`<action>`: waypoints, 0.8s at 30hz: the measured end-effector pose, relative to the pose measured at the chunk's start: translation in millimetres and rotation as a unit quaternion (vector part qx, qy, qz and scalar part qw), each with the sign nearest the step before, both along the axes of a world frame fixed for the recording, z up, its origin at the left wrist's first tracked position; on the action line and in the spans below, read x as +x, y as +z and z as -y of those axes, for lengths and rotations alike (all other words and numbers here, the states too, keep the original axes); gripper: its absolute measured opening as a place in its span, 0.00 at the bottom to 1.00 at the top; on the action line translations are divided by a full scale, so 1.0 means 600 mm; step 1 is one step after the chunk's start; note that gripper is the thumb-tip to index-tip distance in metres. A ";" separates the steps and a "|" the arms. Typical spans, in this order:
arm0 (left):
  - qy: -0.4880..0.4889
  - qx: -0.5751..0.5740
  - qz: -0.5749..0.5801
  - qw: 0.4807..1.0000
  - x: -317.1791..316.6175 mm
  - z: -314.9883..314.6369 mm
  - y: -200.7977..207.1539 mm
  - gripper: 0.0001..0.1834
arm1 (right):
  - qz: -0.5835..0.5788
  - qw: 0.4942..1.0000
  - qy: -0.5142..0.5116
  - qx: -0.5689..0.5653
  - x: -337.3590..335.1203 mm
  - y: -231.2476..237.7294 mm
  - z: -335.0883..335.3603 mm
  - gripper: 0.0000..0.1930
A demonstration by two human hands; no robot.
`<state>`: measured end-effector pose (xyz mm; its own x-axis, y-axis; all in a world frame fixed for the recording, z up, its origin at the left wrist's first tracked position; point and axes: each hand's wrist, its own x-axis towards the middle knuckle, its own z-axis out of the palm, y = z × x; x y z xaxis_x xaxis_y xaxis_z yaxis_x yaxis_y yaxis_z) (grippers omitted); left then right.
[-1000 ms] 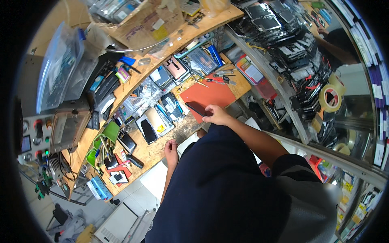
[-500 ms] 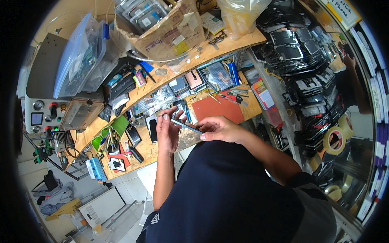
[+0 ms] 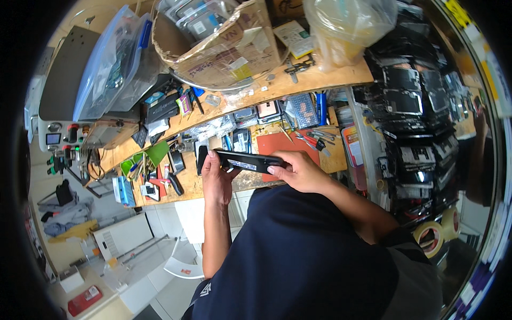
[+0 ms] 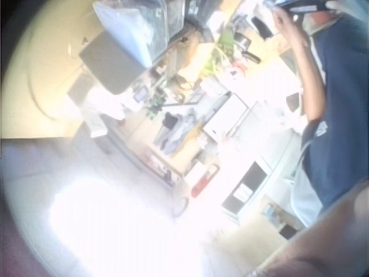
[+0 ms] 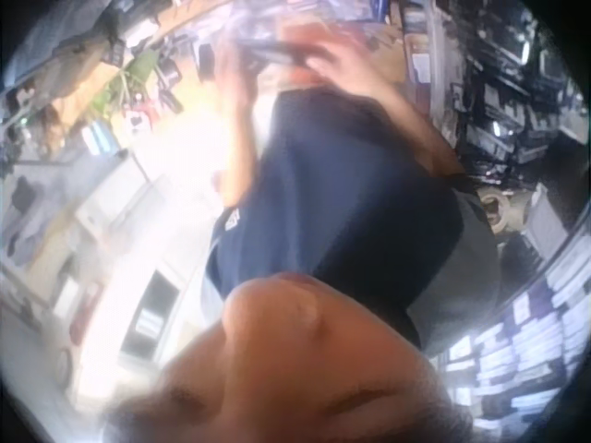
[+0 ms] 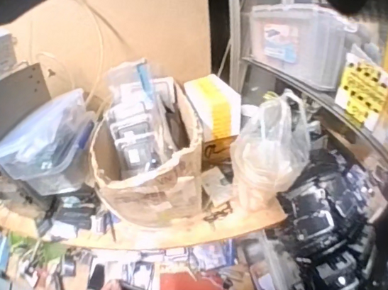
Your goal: The person repeatedly picks up a black smartphone, turns it over to inspect both sides, and places it back on the workbench. The person also briefly handles a small black rectangular component and a red mat on the cluttered workbench.
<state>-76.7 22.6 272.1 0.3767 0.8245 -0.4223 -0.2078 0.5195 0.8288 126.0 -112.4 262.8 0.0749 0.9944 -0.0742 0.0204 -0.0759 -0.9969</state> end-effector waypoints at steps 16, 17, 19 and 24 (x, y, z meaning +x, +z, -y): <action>0.005 0.089 0.141 0.986 -0.047 0.023 0.103 0.38 | -0.438 0.884 0.031 -0.162 0.026 0.059 -0.090 0.24; 0.008 0.104 0.112 0.988 -0.040 0.021 0.093 0.38 | -0.455 0.872 0.039 -0.174 0.028 0.055 -0.088 0.24; 0.017 0.112 0.082 0.990 -0.026 0.022 0.078 0.38 | -0.443 0.876 0.046 -0.183 0.024 0.060 -0.084 0.24; 0.028 0.086 0.107 0.990 0.005 0.023 0.071 0.40 | -0.406 0.896 0.046 -0.174 0.027 0.062 -0.069 0.25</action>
